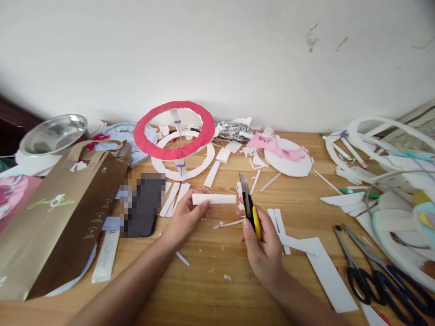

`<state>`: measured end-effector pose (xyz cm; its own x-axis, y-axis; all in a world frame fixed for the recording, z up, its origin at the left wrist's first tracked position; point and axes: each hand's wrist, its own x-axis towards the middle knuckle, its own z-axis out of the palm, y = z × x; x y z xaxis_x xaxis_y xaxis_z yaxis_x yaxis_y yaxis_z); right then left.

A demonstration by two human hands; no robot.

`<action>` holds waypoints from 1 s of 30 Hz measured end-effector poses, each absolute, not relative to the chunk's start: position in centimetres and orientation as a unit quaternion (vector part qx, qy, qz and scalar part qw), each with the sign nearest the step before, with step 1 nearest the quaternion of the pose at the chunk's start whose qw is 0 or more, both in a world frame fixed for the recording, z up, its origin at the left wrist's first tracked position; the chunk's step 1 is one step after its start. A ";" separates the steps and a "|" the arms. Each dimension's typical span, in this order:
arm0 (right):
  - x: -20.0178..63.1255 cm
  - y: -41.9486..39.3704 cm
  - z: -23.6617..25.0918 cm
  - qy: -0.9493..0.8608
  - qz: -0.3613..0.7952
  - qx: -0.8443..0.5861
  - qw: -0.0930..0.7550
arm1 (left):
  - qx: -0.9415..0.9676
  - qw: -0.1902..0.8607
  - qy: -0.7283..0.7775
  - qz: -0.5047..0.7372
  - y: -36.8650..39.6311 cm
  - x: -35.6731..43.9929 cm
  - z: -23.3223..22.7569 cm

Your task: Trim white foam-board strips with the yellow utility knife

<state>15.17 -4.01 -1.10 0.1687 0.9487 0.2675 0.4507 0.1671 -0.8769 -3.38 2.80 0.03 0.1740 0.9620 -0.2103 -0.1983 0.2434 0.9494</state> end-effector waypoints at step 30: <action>14.6 -5.0 0.2 -0.729 0.135 -0.622 0.250 | 0.861 0.060 0.480 0.155 1.0 -3.5 -2.3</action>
<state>14.59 -5.02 0.17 -0.0995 0.9753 0.1973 0.8401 0.1886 -0.5086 -3.52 1.03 -2.33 0.4910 0.8457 0.2091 0.8085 -0.5317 0.2520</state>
